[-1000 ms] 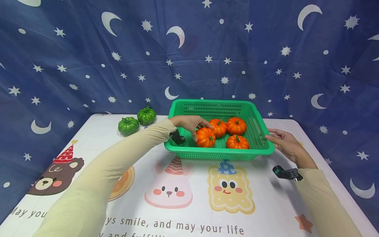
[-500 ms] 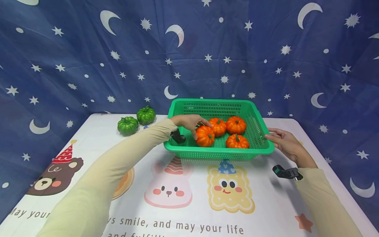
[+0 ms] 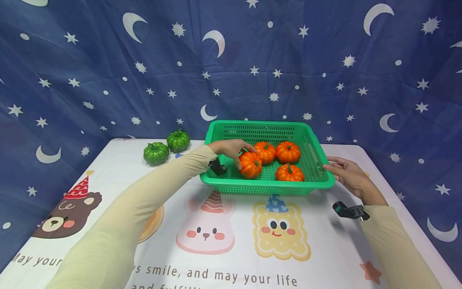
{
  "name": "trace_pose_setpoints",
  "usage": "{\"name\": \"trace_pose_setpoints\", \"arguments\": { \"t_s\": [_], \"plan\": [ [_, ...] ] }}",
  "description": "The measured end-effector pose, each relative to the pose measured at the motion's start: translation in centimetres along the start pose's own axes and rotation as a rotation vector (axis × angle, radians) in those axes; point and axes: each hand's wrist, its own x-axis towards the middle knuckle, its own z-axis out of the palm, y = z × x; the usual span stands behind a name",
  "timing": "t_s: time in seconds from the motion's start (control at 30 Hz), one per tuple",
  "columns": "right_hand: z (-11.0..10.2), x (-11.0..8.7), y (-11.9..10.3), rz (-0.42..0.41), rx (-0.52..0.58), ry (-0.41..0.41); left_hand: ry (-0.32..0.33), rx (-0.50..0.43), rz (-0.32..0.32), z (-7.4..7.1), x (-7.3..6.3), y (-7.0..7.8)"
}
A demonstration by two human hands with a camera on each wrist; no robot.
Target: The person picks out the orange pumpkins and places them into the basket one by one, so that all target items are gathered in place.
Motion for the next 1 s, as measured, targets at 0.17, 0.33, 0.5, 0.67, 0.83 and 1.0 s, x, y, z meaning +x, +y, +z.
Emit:
{"name": "trace_pose_setpoints", "arguments": {
  "t_s": [0.17, 0.33, 0.5, 0.67, 0.83, 1.0],
  "plan": [
    [-0.05, -0.22, -0.15, -0.014, 0.101, -0.021, 0.020, -0.006, -0.012, 0.08, 0.08, -0.26],
    [-0.03, -0.23, -0.18, -0.015, 0.101, -0.020, 0.022, -0.025, -0.025, 0.20, 0.01, -0.37],
    [-0.08, -0.26, -0.08, -0.027, 0.112, -0.032, 0.023, -0.021, -0.042, 0.36, 0.02, -0.34],
    [-0.14, -0.28, -0.03, -0.031, 0.118, -0.034, 0.023, 0.024, -0.038, 0.45, 0.14, -0.38],
    [-0.09, -0.16, 0.00, -0.014, 0.075, -0.013, 0.016, 0.015, -0.045, 0.49, 0.12, -0.42],
    [-0.05, -0.05, 0.09, -0.009, 0.027, -0.002, 0.006, -0.005, -0.059, 0.59, 0.11, -0.51]
  ]
}}
